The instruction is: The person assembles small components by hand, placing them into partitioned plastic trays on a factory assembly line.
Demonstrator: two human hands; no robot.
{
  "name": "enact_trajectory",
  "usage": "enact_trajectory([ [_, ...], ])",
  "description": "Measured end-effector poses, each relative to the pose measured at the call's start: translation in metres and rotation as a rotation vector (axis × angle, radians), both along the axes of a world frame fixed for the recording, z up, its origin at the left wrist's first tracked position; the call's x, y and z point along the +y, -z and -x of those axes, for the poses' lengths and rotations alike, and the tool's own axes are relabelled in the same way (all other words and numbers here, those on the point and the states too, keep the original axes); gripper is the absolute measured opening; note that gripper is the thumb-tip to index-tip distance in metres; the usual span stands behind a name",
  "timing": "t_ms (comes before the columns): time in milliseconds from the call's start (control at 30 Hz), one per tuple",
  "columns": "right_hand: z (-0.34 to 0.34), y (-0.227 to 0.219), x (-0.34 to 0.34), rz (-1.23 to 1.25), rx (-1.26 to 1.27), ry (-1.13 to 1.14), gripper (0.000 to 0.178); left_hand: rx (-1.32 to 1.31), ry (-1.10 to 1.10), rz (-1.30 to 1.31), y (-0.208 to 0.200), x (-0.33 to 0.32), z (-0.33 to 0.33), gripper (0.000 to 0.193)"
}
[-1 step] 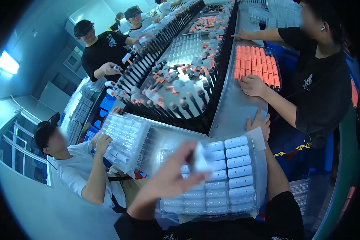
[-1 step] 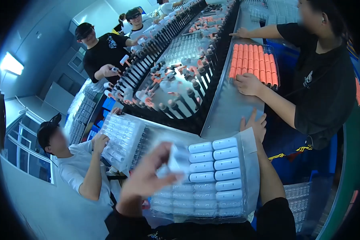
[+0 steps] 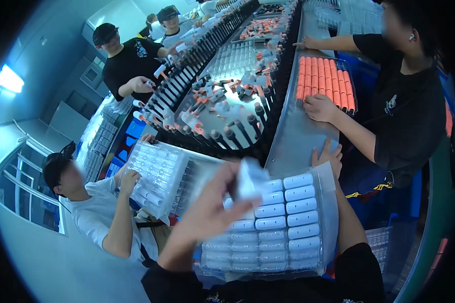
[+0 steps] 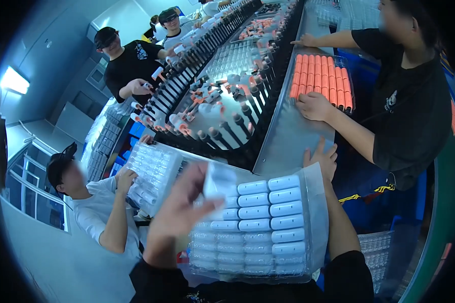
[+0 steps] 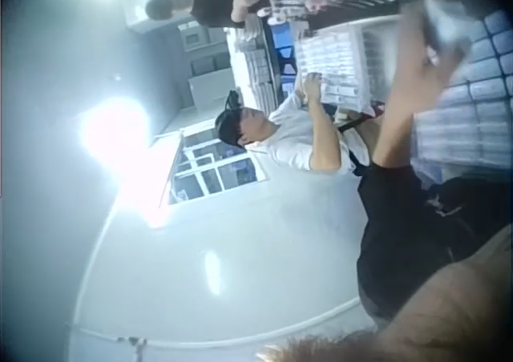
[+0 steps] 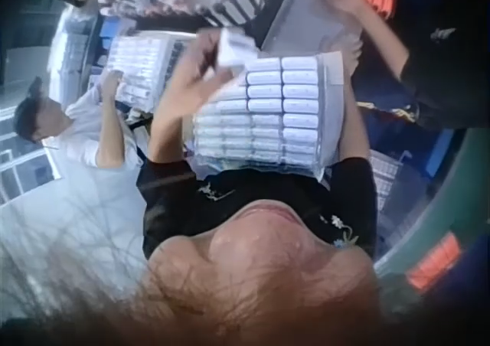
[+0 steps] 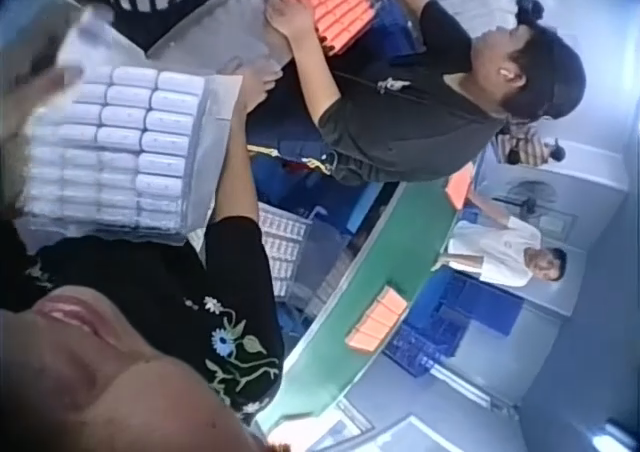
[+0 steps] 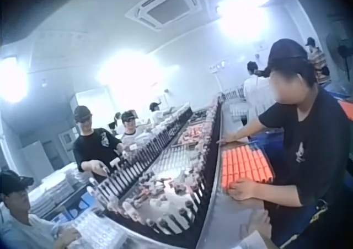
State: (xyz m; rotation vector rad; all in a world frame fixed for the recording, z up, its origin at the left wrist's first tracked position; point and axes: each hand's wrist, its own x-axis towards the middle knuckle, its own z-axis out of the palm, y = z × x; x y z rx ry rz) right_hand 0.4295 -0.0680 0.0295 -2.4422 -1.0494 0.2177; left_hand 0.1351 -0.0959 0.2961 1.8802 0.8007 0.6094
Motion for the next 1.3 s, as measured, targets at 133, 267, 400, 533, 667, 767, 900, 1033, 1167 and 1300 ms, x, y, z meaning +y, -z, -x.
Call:
enact_trajectory([
  [133, -0.004, 0.003, 0.002, 0.046, -0.009, -0.021, 0.075, 0.211, -0.184, -0.648, -0.015, 0.102, -0.032, 0.06],
  [267, -0.002, 0.003, 0.001, 0.047, -0.018, -0.035, 0.073, 0.413, -0.218, -0.79, -0.019, 0.165, -0.043, 0.068],
  [400, -0.005, -0.005, 0.0, 0.014, -0.014, -0.026, 0.073, 0.429, -0.348, -0.583, -0.014, 0.178, -0.032, 0.063],
  [533, 0.001, -0.001, 0.005, 0.026, -0.013, -0.009, 0.072, 0.405, -0.399, -0.791, -0.009, 0.174, 0.009, 0.057],
  [667, 0.004, -0.008, -0.001, 0.013, -0.034, 0.014, 0.071, 0.381, -0.395, -0.579, -0.02, 0.144, 0.024, 0.046],
  [767, 0.004, -0.003, 0.0, 0.009, -0.066, 0.028, 0.07, 0.352, -0.408, -0.451, -0.032, 0.133, 0.02, 0.043],
  [900, 0.008, -0.001, 0.001, -0.011, -0.074, 0.021, 0.069, 0.46, -0.36, -0.671, -0.028, 0.14, 0.006, 0.04],
  [1033, 0.008, -0.001, 0.004, -0.002, -0.083, 0.046, 0.069, 0.454, -0.357, -0.853, -0.014, 0.154, 0.007, 0.042],
  [1167, 0.012, -0.009, 0.007, 0.02, -0.087, 0.054, 0.068, 0.766, -0.409, -0.888, 0.021, 0.173, 0.01, 0.046],
  [1300, 0.012, -0.012, 0.008, 0.02, -0.076, 0.062, 0.069, 0.96, -0.453, -0.718, 0.013, 0.198, 0.025, 0.058],
])
